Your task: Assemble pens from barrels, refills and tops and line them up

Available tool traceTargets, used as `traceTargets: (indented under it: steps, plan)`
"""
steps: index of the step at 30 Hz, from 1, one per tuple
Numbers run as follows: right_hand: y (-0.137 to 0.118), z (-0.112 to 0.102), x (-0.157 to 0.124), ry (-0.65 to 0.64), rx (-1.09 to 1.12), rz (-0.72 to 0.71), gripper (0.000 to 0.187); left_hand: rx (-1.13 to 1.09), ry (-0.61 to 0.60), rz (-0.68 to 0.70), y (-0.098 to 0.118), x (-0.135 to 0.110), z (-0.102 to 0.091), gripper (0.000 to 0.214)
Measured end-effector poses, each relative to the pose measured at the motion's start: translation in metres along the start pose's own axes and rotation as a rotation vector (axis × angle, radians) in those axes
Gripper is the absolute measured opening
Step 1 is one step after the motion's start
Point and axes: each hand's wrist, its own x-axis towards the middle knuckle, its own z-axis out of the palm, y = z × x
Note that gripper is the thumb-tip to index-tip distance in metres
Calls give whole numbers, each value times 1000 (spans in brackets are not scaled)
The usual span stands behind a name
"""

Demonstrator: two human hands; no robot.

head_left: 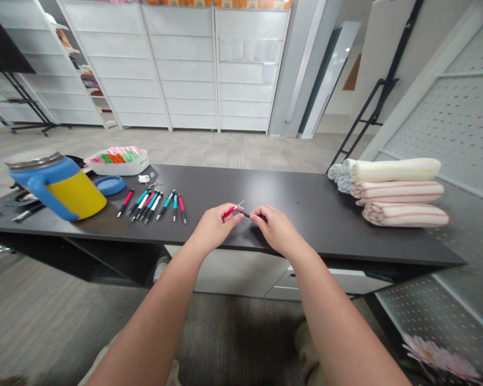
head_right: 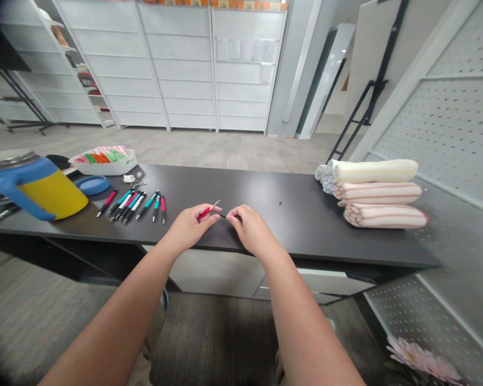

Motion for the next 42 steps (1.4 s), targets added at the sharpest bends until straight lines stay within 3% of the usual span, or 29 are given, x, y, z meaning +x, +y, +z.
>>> traceTargets:
  steps: [5, 12, 18, 22, 28, 33, 36, 42]
  plan:
    - [0, -2, -1, -19, 117, 55, 20, -35, 0, -11, 0, 2, 0, 30]
    - [13, -4, 0, 22, 478, 242, 38, -248, 119, -133, -13, 1, -1, 42]
    - [4, 2, -1, 10, 484, 281, 48, -216, 130, -120, -10, 1, 0, 41]
    - [-5, 2, -3, -9, 341, 214, 39, -175, 107, -68, -6, 0, 1, 36]
    - [-7, -2, -6, 102, 346, 217, 34, 13, 41, 40, -7, -2, 1, 37]
    - [-2, -13, -14, 225, 319, 270, 38, 433, -10, 152, -13, -3, -8, 38]
    - [2, -17, -18, 203, 240, 258, 36, 583, -41, 161, -15, -3, -11, 40]
    - [3, -16, -20, 144, 139, 213, 30, 615, -73, 213, -16, -1, -8, 39]
